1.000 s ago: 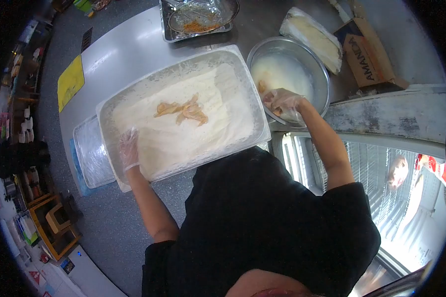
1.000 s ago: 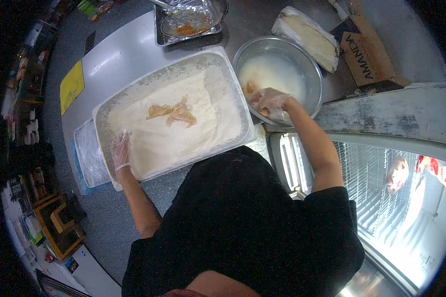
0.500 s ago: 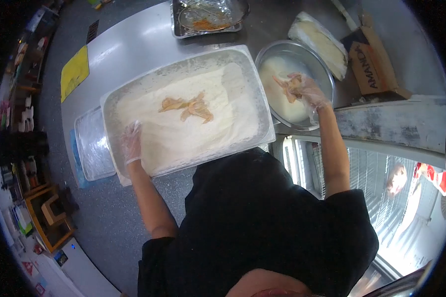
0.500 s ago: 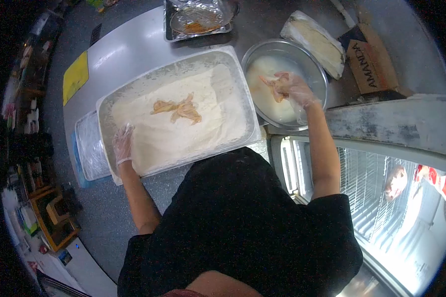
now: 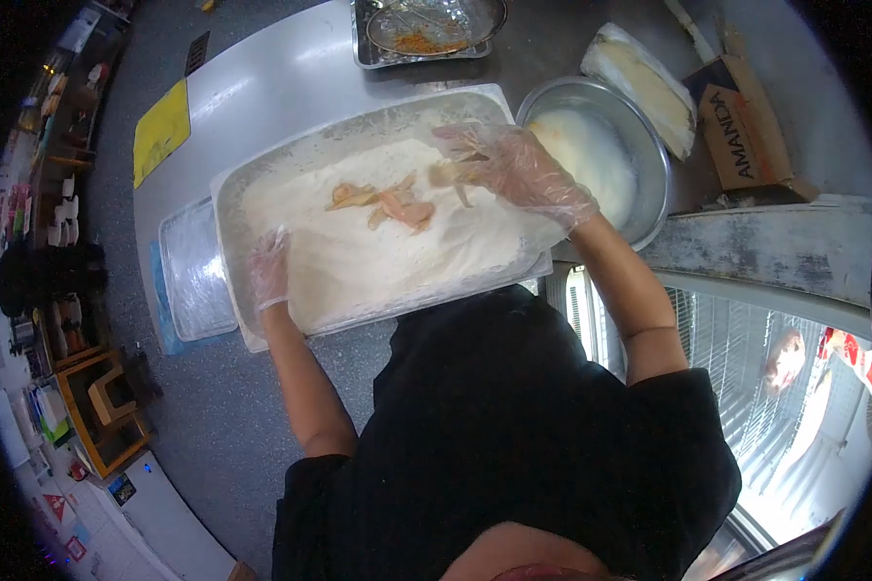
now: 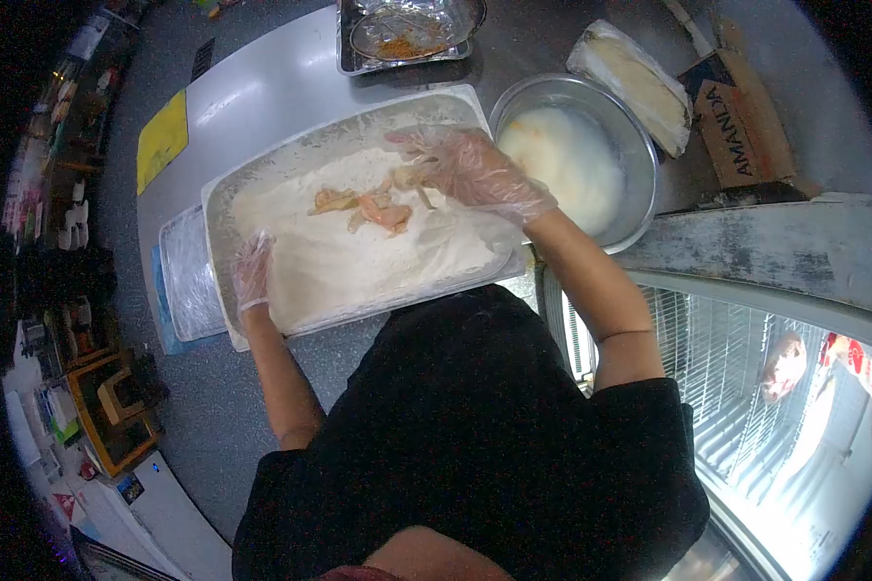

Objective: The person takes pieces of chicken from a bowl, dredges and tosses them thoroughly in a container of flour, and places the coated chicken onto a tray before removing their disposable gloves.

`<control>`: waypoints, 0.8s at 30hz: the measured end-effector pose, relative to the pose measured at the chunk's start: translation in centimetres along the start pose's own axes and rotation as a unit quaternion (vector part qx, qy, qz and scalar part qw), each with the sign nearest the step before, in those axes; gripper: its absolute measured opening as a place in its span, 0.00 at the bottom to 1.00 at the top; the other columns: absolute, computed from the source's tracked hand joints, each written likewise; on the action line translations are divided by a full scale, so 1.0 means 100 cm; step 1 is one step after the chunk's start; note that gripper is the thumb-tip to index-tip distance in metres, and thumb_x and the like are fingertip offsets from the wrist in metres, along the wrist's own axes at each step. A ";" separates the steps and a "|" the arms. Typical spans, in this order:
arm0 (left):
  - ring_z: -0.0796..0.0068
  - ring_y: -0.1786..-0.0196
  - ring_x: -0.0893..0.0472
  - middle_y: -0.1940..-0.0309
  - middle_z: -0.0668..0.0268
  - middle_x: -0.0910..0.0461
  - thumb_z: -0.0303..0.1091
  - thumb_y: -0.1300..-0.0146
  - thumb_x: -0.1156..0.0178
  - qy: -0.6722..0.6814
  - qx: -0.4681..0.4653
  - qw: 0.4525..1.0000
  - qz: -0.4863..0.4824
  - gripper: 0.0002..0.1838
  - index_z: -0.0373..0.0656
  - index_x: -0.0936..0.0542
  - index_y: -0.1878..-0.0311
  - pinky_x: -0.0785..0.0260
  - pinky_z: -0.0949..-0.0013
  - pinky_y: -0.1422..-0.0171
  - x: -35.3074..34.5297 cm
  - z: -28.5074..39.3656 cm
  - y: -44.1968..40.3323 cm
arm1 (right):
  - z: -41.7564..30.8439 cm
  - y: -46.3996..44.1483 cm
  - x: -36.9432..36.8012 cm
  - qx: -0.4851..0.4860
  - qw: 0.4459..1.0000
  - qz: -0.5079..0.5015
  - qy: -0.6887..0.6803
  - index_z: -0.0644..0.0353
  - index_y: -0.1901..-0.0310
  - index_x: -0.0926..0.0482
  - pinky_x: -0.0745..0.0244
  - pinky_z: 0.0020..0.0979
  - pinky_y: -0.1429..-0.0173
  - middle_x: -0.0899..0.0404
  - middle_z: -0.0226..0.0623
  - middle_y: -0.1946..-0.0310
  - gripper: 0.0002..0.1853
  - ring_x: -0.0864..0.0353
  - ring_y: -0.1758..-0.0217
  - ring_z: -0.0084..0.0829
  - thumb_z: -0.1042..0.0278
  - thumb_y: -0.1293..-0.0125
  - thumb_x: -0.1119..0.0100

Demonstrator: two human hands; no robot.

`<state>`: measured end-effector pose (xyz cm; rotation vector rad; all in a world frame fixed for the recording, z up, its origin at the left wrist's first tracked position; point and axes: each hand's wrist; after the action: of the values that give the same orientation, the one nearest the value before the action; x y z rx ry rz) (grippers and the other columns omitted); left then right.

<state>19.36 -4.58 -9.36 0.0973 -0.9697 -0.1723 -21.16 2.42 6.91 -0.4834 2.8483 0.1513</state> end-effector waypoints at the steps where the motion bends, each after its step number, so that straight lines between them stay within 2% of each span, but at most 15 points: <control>1: 0.68 0.41 0.33 0.44 0.67 0.30 0.34 0.38 0.55 -0.071 -0.053 0.996 0.012 0.18 0.53 0.27 0.46 0.44 0.66 0.36 -0.004 -0.012 -0.001 | -0.009 0.001 0.000 0.036 0.965 0.040 0.257 0.55 0.44 0.31 0.30 0.34 0.45 0.26 0.41 0.49 0.22 0.27 0.48 0.34 0.61 0.41 0.45; 2: 0.69 0.41 0.33 0.43 0.68 0.31 0.33 0.39 0.55 -0.140 -0.106 0.984 0.023 0.19 0.55 0.28 0.45 0.44 0.66 0.36 -0.007 -0.023 -0.001 | -0.013 0.003 0.002 0.068 0.862 0.079 0.496 0.62 0.46 0.30 0.29 0.31 0.49 0.26 0.39 0.49 0.24 0.26 0.49 0.31 0.59 0.42 0.44; 3: 0.69 0.41 0.33 0.43 0.68 0.31 0.33 0.39 0.55 -0.140 -0.110 0.984 0.021 0.19 0.55 0.28 0.45 0.44 0.66 0.36 -0.004 -0.020 0.000 | -0.015 0.007 0.011 0.066 0.861 0.084 0.497 0.62 0.46 0.30 0.29 0.31 0.49 0.26 0.39 0.49 0.24 0.26 0.49 0.31 0.59 0.42 0.44; 5: 0.67 0.42 0.31 0.47 0.68 0.28 0.33 0.41 0.54 -0.349 -0.195 0.914 0.066 0.17 0.52 0.25 0.48 0.41 0.66 0.39 0.002 -0.008 0.005 | -0.021 0.021 0.045 0.021 0.835 0.159 0.527 0.60 0.47 0.29 0.36 0.32 0.40 0.28 0.43 0.47 0.25 0.28 0.46 0.36 0.56 0.43 0.43; 8: 0.69 0.40 0.34 0.44 0.69 0.30 0.33 0.44 0.54 -0.354 -0.196 0.912 0.068 0.19 0.55 0.27 0.47 0.41 0.65 0.40 -0.009 -0.031 -0.002 | -0.003 0.054 0.122 -0.062 0.823 0.216 0.521 0.61 0.47 0.29 0.37 0.32 0.39 0.28 0.45 0.47 0.29 0.28 0.46 0.37 0.52 0.47 0.41; 10: 0.68 0.41 0.32 0.46 0.68 0.28 0.33 0.43 0.52 -0.358 -0.219 0.905 0.068 0.18 0.52 0.26 0.48 0.40 0.65 0.41 -0.010 -0.037 -0.005 | 0.029 0.084 0.179 -0.176 0.737 0.226 0.612 0.59 0.41 0.35 0.43 0.34 0.35 0.34 0.45 0.42 0.30 0.35 0.40 0.41 0.52 0.44 0.45; 12: 0.66 0.43 0.30 0.48 0.66 0.27 0.33 0.42 0.51 -0.363 -0.238 0.898 0.072 0.17 0.50 0.25 0.49 0.39 0.65 0.42 -0.008 -0.026 -0.002 | 0.081 0.109 0.226 -0.242 0.708 0.284 0.599 0.58 0.40 0.37 0.45 0.34 0.34 0.37 0.45 0.40 0.32 0.37 0.38 0.43 0.49 0.43 0.47; 13: 0.65 0.46 0.28 0.50 0.64 0.25 0.34 0.42 0.49 -0.144 -0.121 0.980 0.071 0.16 0.46 0.24 0.51 0.37 0.66 0.44 -0.004 -0.006 0.004 | 0.106 0.115 0.244 -0.307 0.675 0.337 0.580 0.58 0.38 0.40 0.47 0.35 0.33 0.40 0.45 0.38 0.35 0.39 0.37 0.44 0.46 0.43 0.49; 14: 0.63 0.48 0.26 0.53 0.61 0.23 0.35 0.42 0.47 0.084 0.003 0.994 0.064 0.15 0.43 0.23 0.53 0.36 0.66 0.46 -0.002 0.005 0.007 | 0.131 0.119 0.260 -0.305 0.676 0.339 0.579 0.58 0.38 0.40 0.47 0.35 0.33 0.40 0.45 0.38 0.35 0.39 0.37 0.44 0.46 0.43 0.49; 16: 0.63 0.50 0.25 0.55 0.60 0.22 0.36 0.42 0.46 0.063 -0.015 0.995 0.080 0.15 0.41 0.22 0.54 0.35 0.66 0.47 -0.002 0.004 0.004 | 0.161 0.120 0.273 -0.222 0.813 0.253 0.474 0.60 0.46 0.29 0.41 0.37 0.38 0.31 0.51 0.46 0.38 0.32 0.42 0.45 0.34 0.48 0.48; 17: 0.63 0.52 0.23 0.57 0.58 0.21 0.38 0.43 0.44 0.043 -0.030 0.994 0.093 0.16 0.39 0.22 0.55 0.34 0.67 0.49 -0.003 0.002 0.003 | 0.168 0.117 0.273 -0.221 0.814 0.255 0.472 0.60 0.46 0.29 0.41 0.37 0.38 0.31 0.51 0.46 0.38 0.32 0.42 0.45 0.34 0.48 0.48; 19: 0.64 0.52 0.24 0.56 0.59 0.22 0.37 0.42 0.45 0.051 -0.048 0.994 0.086 0.15 0.40 0.22 0.54 0.35 0.67 0.48 -0.004 0.001 0.004 | 0.171 0.097 0.244 -0.286 0.742 0.235 0.558 0.60 0.47 0.28 0.39 0.37 0.40 0.29 0.50 0.48 0.39 0.31 0.43 0.44 0.31 0.48 0.51; 21: 0.65 0.51 0.24 0.55 0.60 0.22 0.36 0.42 0.45 0.059 -0.067 0.993 0.079 0.15 0.42 0.22 0.53 0.35 0.67 0.47 -0.001 0.007 0.005 | 0.159 0.084 0.210 -0.296 0.751 0.247 0.536 0.61 0.49 0.27 0.38 0.37 0.41 0.27 0.49 0.50 0.37 0.29 0.45 0.42 0.33 0.47 0.51; 23: 0.66 0.50 0.25 0.53 0.61 0.23 0.33 0.41 0.48 -0.071 -0.036 0.994 0.068 0.13 0.44 0.22 0.54 0.35 0.68 0.45 0.005 0.026 0.009 | 0.141 0.070 0.183 -0.304 0.758 0.258 0.516 0.61 0.51 0.26 0.36 0.37 0.43 0.26 0.48 0.52 0.35 0.28 0.46 0.41 0.35 0.46 0.51; 24: 0.66 0.50 0.25 0.53 0.61 0.23 0.33 0.41 0.48 -0.071 -0.037 0.994 0.068 0.13 0.44 0.22 0.54 0.35 0.68 0.45 0.003 0.016 0.006 | 0.132 0.063 0.172 -0.305 0.759 0.177 0.547 0.61 0.49 0.28 0.37 0.37 0.42 0.27 0.50 0.51 0.32 0.30 0.45 0.43 0.41 0.45 0.49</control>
<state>18.32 -4.06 -8.10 -0.0505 -1.1062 -0.0903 -36.02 4.92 -9.91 -0.0911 3.9823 1.2996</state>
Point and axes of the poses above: each hand's wrist, its own y-axis away from the middle knuckle, its own x-axis out of the back of the hand, z = x × y
